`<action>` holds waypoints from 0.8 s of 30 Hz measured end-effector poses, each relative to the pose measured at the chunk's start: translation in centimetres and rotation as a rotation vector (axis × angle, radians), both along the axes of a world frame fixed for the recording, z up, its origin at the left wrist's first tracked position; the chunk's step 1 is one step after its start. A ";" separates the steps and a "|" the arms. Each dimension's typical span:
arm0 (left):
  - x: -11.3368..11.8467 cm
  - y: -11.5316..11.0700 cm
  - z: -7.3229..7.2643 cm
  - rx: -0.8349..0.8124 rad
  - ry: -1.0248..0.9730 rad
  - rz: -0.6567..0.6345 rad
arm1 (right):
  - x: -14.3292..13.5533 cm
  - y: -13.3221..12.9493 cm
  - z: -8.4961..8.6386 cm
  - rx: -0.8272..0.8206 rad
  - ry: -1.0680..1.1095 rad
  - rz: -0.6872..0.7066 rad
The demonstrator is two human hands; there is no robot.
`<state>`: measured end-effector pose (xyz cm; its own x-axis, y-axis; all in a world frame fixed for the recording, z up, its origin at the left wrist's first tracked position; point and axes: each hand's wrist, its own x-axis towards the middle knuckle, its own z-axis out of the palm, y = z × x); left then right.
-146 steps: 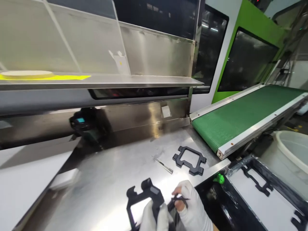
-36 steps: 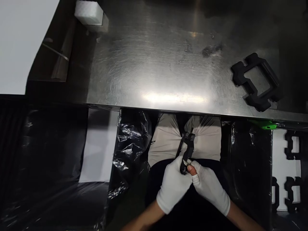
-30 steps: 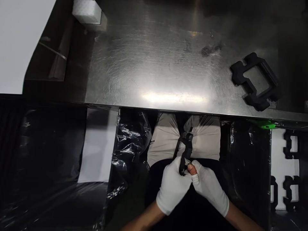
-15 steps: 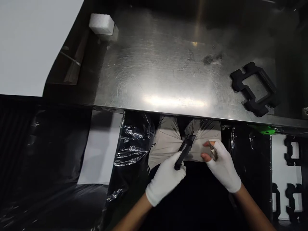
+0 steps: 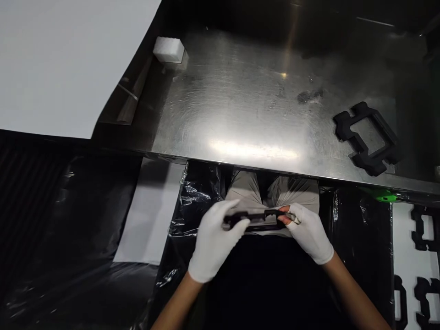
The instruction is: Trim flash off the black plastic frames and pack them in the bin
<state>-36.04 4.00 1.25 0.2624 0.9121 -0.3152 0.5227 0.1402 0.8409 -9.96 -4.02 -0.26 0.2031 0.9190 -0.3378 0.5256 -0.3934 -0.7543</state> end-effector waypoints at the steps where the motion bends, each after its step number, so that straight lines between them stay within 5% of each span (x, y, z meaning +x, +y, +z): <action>1: 0.3 -0.9 0.2 0.082 0.007 0.094 | -0.2 0.0 -0.3 -0.006 -0.002 -0.095; 3: 1.4 -2.7 0.3 0.052 -0.034 0.152 | -0.6 0.2 -0.9 -0.017 0.046 -0.268; 7: 4.6 -4.0 -0.1 -0.407 -0.258 0.187 | -2.9 0.1 -1.0 -0.019 0.177 -0.443; 12: 7.2 -1.4 -0.1 -0.470 -0.528 0.316 | -6.5 -1.1 0.4 -0.082 0.371 -0.281; 15: 6.8 -0.9 -0.3 -0.501 -0.455 0.260 | -5.8 -2.1 1.1 -0.009 0.370 -0.166; 20: 4.5 -2.7 -0.7 -0.535 -0.180 0.013 | -1.7 -3.4 2.8 0.050 0.116 -0.316; 24: 3.3 -4.6 0.1 -0.329 0.301 -0.293 | -1.3 -4.4 3.9 -0.190 0.248 -0.022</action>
